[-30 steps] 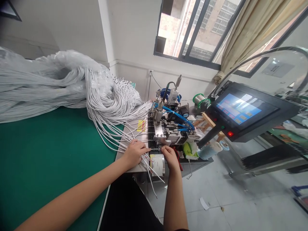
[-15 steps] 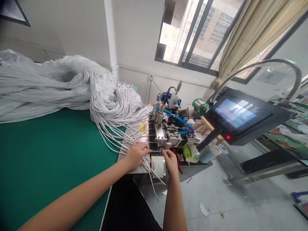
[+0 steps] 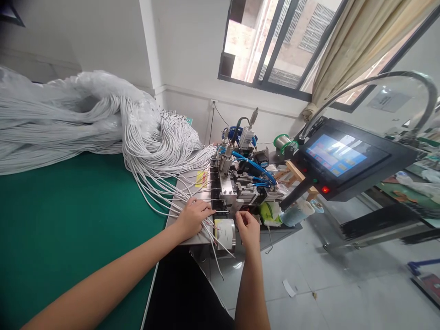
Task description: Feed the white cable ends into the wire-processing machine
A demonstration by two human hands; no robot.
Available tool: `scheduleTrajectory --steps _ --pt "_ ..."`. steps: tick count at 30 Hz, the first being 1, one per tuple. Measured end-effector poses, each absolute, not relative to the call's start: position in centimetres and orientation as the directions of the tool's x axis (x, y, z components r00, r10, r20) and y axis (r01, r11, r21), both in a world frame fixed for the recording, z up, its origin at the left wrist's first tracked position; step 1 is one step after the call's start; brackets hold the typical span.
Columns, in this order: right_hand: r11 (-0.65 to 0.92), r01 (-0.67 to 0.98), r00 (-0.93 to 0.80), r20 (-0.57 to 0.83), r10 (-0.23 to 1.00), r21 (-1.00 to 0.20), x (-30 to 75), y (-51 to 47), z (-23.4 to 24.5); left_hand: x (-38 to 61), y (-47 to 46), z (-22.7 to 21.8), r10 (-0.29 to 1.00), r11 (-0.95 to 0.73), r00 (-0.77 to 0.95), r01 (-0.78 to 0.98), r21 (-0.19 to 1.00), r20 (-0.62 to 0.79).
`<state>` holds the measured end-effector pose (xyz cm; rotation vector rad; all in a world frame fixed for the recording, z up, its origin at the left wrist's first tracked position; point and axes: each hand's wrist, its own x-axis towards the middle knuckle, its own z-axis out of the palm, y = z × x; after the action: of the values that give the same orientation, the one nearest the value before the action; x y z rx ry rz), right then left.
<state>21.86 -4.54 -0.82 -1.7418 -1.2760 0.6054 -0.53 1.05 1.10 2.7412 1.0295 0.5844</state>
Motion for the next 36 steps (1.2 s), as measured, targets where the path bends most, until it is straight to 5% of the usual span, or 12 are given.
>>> scheduleTrajectory --steps 8,16,25,36 --pt "-0.063 0.560 0.335 0.156 0.929 -0.826 21.4 -6.0 1.4 -0.5 1.0 0.7 0.703 -0.710 0.639 0.654 0.261 0.312" --pt "0.196 0.683 0.012 0.278 0.960 -0.704 19.3 -6.7 3.3 -0.6 0.9 1.1 0.717 -0.696 0.621 0.663 0.276 0.315" --pt "0.249 0.716 -0.096 0.262 0.960 -0.652 16.6 -6.3 3.9 -0.5 1.0 1.2 0.699 -0.710 0.627 0.666 0.228 0.343" --pt "0.225 0.629 -0.013 0.280 0.960 -0.744 16.1 -5.6 3.9 -1.3 0.9 1.0 0.527 -0.841 0.567 0.455 0.293 0.633"
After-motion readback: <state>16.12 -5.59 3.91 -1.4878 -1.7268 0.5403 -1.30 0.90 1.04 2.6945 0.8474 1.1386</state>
